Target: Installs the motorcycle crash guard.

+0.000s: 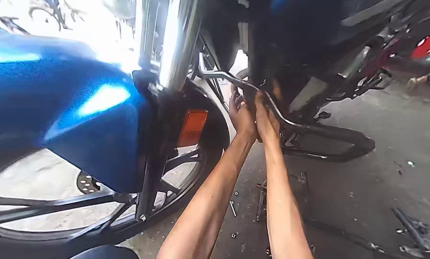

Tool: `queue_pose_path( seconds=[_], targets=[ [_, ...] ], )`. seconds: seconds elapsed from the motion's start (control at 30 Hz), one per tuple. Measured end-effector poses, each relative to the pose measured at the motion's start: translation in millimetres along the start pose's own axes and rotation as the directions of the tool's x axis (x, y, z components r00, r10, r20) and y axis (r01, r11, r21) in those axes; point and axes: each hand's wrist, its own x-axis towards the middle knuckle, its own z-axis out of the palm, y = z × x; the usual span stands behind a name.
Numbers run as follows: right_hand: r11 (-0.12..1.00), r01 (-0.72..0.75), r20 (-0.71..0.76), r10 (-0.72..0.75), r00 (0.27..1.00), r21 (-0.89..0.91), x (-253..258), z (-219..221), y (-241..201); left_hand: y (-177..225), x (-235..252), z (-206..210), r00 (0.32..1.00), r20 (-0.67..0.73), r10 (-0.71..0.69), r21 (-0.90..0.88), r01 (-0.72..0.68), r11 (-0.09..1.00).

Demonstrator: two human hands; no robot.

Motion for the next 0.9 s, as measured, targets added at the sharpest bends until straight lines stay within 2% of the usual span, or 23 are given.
queue_pose_path(
  seconds=[0.13, 0.27, 0.33, 0.43, 0.53, 0.6, 0.7, 0.9],
  targets=[
    [0.998, 0.063, -0.017, -0.064, 0.998, -0.013, 4, 1, -1, -35, 24, 4, 0.997, -0.056, 0.052, -0.044, -0.055, 0.998],
    [0.996, 0.090, -0.030, -0.089, 0.996, 0.025, 9, 0, -1, -35, 42, 1, 0.984, -0.023, 0.176, -0.052, -0.177, 0.983],
    [0.999, 0.042, 0.017, -0.041, 0.999, -0.008, 4, -4, -3, -33, 47, -2, 0.981, -0.003, 0.193, -0.036, -0.193, 0.981],
    [0.967, -0.104, 0.031, 0.114, 0.993, -0.231, 0, -10, -11, -39, 65, -4, 0.979, 0.047, 0.198, -0.073, -0.194, 0.978],
    [0.965, -0.057, 0.006, 0.060, 0.998, -0.256, 6, -9, -3, -40, 79, 1, 0.988, 0.086, 0.126, -0.145, -0.113, 0.983],
    [0.957, -0.039, -0.015, 0.036, 0.999, -0.289, 6, -7, 0, -43, 87, 3, 0.984, 0.128, 0.127, -0.164, -0.105, 0.981],
    [0.949, -0.014, -0.030, 0.005, 1.000, -0.315, 7, -6, 4, -50, 97, 6, 0.974, 0.135, 0.185, -0.180, -0.159, 0.971],
    [0.971, -0.012, -0.110, -0.015, 0.994, -0.240, 7, -4, 8, -62, 112, 6, 0.951, 0.108, 0.290, -0.166, -0.271, 0.948]
  ],
)
